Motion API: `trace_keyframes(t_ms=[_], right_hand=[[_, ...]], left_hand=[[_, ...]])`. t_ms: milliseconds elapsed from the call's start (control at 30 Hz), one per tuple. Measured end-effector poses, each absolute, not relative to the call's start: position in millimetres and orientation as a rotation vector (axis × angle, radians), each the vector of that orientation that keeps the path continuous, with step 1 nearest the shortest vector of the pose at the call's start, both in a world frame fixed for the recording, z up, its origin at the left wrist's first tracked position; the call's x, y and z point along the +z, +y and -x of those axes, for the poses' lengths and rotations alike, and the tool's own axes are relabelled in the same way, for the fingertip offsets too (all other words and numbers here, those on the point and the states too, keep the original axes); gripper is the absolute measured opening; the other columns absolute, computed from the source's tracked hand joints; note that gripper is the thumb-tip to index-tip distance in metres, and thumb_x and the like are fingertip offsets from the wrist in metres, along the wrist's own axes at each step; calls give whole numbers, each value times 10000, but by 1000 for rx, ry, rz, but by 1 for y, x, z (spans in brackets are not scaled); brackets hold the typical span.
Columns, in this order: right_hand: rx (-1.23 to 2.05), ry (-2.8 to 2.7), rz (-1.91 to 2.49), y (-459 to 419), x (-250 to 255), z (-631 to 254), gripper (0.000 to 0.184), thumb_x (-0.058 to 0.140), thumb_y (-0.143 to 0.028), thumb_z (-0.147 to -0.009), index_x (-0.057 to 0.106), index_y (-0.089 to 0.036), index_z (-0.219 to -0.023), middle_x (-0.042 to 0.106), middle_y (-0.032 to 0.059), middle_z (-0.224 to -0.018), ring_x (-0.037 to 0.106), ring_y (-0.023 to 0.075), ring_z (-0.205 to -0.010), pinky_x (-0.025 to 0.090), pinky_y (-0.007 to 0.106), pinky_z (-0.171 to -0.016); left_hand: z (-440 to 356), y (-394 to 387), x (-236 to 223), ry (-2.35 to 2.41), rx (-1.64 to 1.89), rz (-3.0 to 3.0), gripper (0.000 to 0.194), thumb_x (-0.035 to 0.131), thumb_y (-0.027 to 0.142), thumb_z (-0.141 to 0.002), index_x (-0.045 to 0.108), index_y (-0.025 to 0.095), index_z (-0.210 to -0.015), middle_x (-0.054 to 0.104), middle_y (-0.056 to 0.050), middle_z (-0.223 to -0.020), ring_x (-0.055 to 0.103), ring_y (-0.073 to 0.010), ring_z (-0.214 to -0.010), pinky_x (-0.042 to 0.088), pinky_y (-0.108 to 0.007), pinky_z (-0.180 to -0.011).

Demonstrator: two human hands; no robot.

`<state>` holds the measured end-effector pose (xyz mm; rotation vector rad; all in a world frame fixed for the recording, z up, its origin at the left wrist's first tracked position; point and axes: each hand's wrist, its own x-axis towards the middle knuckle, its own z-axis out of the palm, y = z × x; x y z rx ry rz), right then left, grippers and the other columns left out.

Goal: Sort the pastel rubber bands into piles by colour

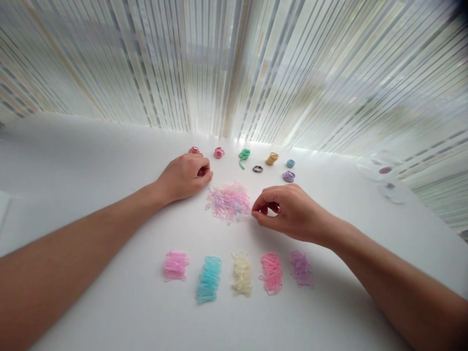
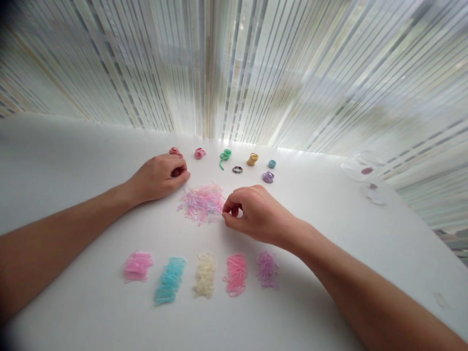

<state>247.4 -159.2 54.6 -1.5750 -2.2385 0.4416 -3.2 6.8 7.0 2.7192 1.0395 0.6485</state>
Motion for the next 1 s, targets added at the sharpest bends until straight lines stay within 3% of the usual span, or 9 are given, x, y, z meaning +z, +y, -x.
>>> trace_keyframes(t_ms=[567, 1000], right_hand=[[143, -2330, 1541, -161, 70, -273, 130, 716, -107, -841, 808, -185, -792, 734, 1, -696, 598, 119, -593, 454, 265, -640], [611, -2434, 1797, -161, 76, -279, 141, 697, -125, -865, 788, -203, -793, 766, -5, -735, 626, 137, -641, 459, 276, -635]], left_hand=[[3, 7, 7, 1034, 644, -2722, 245, 542, 380, -929, 517, 233, -735, 661, -56, -783, 588, -233, -782, 425, -384, -744], [4, 6, 9, 1038, 649, -2734, 242, 569, 354, -931, 527, 225, -731, 678, -55, -797, 575, -217, -754, 427, -380, -720]])
